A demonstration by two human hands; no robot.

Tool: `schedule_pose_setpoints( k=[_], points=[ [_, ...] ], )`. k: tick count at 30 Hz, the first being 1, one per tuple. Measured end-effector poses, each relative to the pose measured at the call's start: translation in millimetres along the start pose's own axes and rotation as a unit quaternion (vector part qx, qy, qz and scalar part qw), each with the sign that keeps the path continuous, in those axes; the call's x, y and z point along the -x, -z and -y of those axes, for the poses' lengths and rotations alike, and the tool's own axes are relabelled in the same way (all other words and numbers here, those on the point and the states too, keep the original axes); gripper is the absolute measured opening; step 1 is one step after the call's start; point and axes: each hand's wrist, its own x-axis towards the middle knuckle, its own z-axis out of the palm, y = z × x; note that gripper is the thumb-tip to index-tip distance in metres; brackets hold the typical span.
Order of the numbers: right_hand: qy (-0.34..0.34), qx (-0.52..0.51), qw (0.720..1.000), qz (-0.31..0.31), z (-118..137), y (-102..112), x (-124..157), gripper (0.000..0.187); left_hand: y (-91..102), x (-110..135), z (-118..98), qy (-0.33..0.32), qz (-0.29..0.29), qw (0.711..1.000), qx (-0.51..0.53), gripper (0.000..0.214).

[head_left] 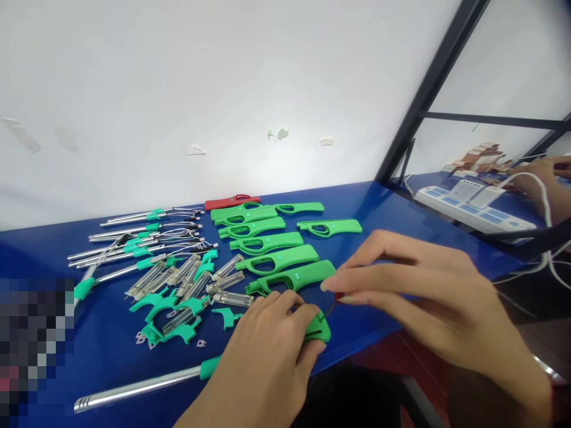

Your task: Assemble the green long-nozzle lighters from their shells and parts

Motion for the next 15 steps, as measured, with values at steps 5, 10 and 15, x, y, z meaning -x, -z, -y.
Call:
schedule_pose_setpoints(
  k=[5,10,15],
  points=[
    [-0.018,0.028,0.999,0.010,2.9,3.3,0.5,0.029,1.9,0.3,-1.1,0.002,0.002,1.000,-0.005,0.030],
    [-0.005,-0.014,0.999,0.034,4.3,5.7,4.5,0.039,1.6,-0.3,-1.1,0.001,0.001,1.000,0.000,0.027],
    [-0.012,0.005,0.999,-0.030,4.4,-2.0,1.6,0.012,-1.0,-0.2,1.2,-0.001,-0.003,1.000,0.001,0.029]
  ],
)
